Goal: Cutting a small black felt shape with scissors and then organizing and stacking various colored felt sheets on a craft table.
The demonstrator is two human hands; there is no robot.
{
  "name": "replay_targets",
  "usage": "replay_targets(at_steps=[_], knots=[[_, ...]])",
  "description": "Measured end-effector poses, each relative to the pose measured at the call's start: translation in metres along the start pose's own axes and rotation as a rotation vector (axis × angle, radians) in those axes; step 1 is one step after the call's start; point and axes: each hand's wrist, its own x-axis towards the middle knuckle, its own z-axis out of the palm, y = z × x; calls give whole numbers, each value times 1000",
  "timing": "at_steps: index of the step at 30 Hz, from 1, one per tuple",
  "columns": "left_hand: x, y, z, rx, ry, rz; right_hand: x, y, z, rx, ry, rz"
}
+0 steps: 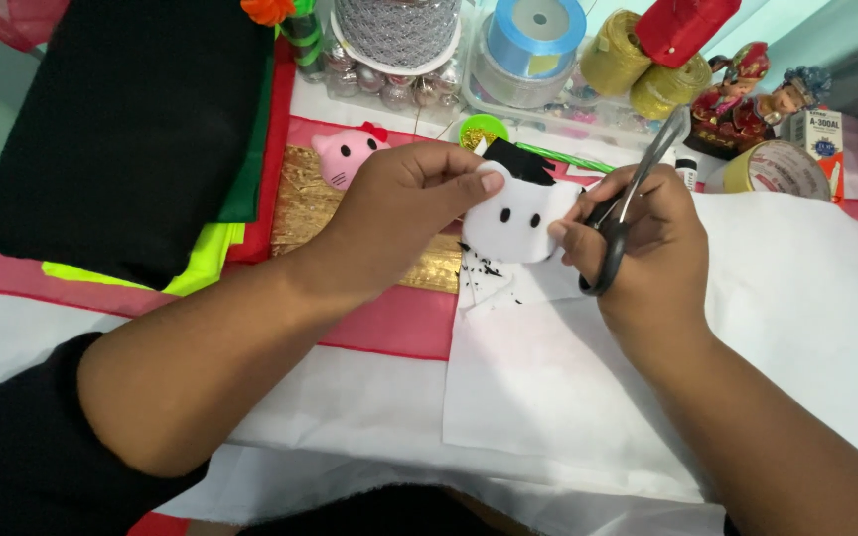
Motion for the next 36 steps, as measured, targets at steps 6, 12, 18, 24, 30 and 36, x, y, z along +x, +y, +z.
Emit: replay_targets(at_steps=[6, 12, 18, 24, 30, 36], knots=[[-1, 8, 0, 40, 18, -121, -1, 1, 0, -25, 16, 55], [5, 12, -22, 872, 140, 114, -2, -4, -2, 14, -7, 5], [19, -8, -43, 1101, 203, 9, -5, 0, 0, 7, -33, -19], [47, -72, -72, 1510, 160, 389, -5, -3, -1, -33, -49, -31], [4, 18, -24, 1180, 85, -208, -6, -4, 1, -34, -52, -39], [6, 12, -29, 1204, 46, -202, -6, -5, 0, -40, -64, -65]])
